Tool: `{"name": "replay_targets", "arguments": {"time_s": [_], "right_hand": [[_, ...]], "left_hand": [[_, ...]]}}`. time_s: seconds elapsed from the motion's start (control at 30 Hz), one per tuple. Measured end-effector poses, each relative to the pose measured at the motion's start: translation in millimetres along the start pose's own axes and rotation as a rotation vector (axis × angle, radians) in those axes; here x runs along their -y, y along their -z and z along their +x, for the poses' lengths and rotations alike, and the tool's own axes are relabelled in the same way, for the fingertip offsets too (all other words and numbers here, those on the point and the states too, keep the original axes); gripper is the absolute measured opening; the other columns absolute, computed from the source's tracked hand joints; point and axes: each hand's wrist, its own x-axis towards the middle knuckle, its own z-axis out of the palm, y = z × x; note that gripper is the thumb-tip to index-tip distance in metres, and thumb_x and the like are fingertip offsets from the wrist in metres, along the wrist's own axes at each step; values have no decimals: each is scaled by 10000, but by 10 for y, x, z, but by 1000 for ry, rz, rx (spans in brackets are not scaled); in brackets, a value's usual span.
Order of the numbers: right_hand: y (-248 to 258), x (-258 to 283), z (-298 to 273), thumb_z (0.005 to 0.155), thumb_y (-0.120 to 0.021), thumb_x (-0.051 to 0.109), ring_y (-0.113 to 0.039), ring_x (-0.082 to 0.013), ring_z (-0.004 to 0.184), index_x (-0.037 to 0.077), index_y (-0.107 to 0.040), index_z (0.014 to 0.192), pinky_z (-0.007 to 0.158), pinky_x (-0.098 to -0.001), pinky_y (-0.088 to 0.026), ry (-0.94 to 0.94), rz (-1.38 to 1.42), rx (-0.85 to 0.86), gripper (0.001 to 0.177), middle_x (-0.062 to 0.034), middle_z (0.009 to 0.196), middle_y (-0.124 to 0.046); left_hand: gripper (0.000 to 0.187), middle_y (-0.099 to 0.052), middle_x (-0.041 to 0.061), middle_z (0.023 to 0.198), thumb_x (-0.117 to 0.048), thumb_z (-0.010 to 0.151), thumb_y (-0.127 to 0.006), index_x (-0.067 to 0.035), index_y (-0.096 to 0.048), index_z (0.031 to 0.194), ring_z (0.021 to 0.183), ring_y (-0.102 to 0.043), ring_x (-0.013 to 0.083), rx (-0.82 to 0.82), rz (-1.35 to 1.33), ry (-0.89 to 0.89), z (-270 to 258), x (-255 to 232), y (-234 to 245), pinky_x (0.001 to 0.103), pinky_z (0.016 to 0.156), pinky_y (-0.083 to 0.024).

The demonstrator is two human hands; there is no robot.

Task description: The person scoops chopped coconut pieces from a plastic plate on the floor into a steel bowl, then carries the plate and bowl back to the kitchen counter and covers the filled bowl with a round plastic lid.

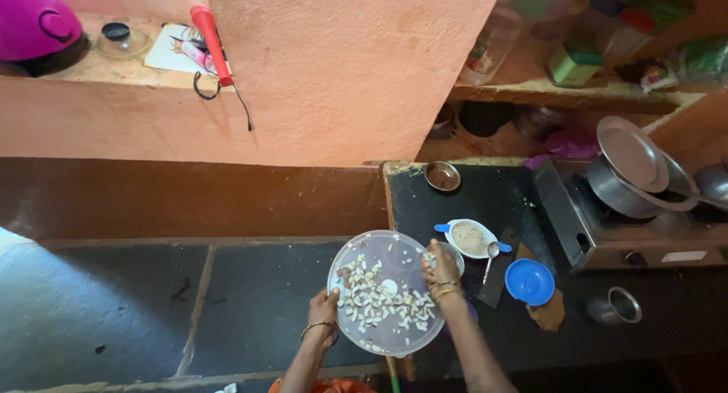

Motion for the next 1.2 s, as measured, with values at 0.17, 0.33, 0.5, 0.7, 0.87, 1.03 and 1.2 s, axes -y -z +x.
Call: {"name": "replay_targets", "arguments": {"time_s": [0.17, 0.33, 0.5, 0.7, 0.87, 1.03, 1.2], "right_hand": [[452, 184, 434, 970, -607, 449, -368, -100, 386, 102, -572, 863, 338, -247, -243, 6, -50, -114, 365, -21, 587, -520], [623, 150, 719, 961, -627, 449, -415, -111, 425, 74, -618, 863, 375, -253, -312, 67, -312, -172, 388, -26, 607, -513], [644, 129, 795, 947, -675, 398, -554, -165, 492, 14, -762, 996, 448, -308, -447, 135, -842, -144, 397, -71, 679, -666], [653, 189, 748, 932, -693, 346, -722, -182, 813, 87, -810, 1099, 774, -360, -555, 404, -1182, -100, 329, -101, 934, -784], [470, 342, 460, 971, -659, 335, -755, -208, 881, 97, -803, 1095, 820, -363, -567, 464, -1058, -84, 304, -100, 981, -808], [-7, 404, 80, 976, -634, 262, -746, -230, 847, 111, -780, 1137, 791, -368, -586, 455, -1012, 99, 265, -116, 920, -789], [-372, 381, -14, 938, -613, 133, -707, -290, 1015, 92, -777, 1109, 912, -405, -542, 718, -1161, 99, 240, -138, 1093, -738]], "left_hand": [[327, -752, 171, 990, -153, 1014, -546, 82, -636, 1222, 809, -726, 249, -32, 24, -19, 4, -19, 95, 399, 744, -601], [351, -739, 174, 993, -171, 1026, -549, 91, -643, 1242, 797, -701, 245, -74, 57, -8, 72, -21, 153, 400, 733, -584], [343, -747, 164, 996, -162, 1020, -543, 91, -625, 1236, 814, -715, 234, -79, 2, -31, 57, -48, 218, 385, 748, -595], [348, -741, 174, 976, -180, 1027, -554, 97, -647, 1216, 789, -697, 244, -104, 47, -37, 6, -75, 253, 406, 726, -584], [330, -749, 158, 975, -170, 1017, -553, 89, -653, 1196, 801, -712, 244, -105, 5, -19, 21, -41, 183, 397, 742, -596], [312, -744, 143, 950, -170, 1009, -569, 74, -661, 1180, 785, -703, 230, -41, 11, -48, 85, 29, 48, 376, 728, -593], [324, -731, 122, 923, -200, 1029, -573, 67, -680, 1178, 746, -667, 196, 11, 146, -78, 59, 35, -37, 347, 680, -559]]}}
